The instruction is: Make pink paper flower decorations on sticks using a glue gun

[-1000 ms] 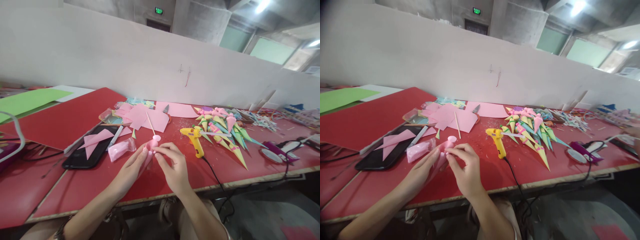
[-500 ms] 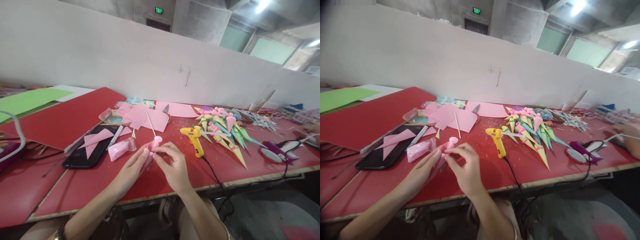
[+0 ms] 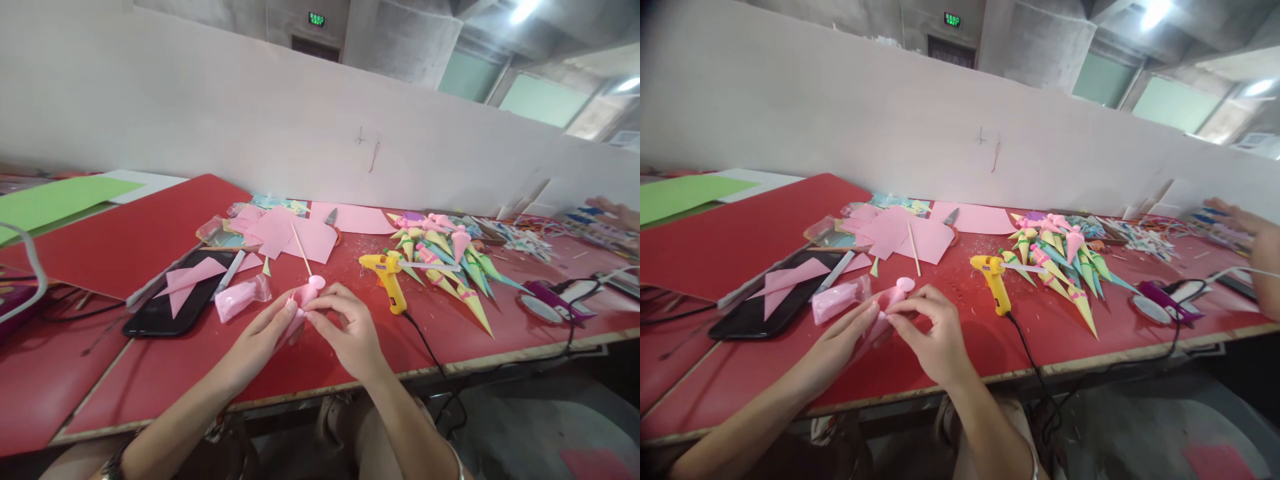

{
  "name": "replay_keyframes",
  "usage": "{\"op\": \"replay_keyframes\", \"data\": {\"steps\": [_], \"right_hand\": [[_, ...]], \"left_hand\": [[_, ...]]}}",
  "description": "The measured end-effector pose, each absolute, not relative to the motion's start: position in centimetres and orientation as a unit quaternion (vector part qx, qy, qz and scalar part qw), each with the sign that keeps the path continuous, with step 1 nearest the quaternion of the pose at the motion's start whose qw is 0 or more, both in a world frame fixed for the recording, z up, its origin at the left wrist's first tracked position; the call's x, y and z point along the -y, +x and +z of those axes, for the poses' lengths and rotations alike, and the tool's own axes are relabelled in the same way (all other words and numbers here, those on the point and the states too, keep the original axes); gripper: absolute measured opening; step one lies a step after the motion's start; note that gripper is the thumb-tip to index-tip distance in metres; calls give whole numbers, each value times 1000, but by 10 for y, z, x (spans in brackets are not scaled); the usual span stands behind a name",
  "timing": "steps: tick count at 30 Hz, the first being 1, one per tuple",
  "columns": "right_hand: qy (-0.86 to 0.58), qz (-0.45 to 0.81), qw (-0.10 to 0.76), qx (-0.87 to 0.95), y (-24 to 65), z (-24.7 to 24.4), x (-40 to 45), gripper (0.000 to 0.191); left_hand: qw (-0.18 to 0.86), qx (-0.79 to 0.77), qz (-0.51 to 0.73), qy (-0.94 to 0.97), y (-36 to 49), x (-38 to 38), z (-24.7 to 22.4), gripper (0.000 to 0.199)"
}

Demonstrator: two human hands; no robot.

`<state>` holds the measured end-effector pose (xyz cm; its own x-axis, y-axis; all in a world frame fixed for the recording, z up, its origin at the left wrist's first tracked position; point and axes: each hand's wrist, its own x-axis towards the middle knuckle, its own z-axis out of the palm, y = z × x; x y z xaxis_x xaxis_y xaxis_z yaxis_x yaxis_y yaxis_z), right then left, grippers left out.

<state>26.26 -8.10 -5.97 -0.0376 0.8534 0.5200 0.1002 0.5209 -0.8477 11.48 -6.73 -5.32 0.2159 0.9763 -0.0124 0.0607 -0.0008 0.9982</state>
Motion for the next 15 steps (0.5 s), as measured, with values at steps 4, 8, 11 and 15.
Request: {"op": "replay_keyframes", "data": {"steps": [4,8,11,15], "right_hand": [[-375,304,588,649,262,-59,82,8],[-374,304,593,645,261,-59,82,9],[-367,317,594,642,260,-60,82,8],[-358,333,597,636,259,-60,82,8]], "left_hand": [[547,-436,425,574,115,68,-52,30],[545,-450,429,562,113,67,-54,24],[536,-456,429,567,111,66,-56,23],[515,-465,419,585,110,67,-50,31]]}}
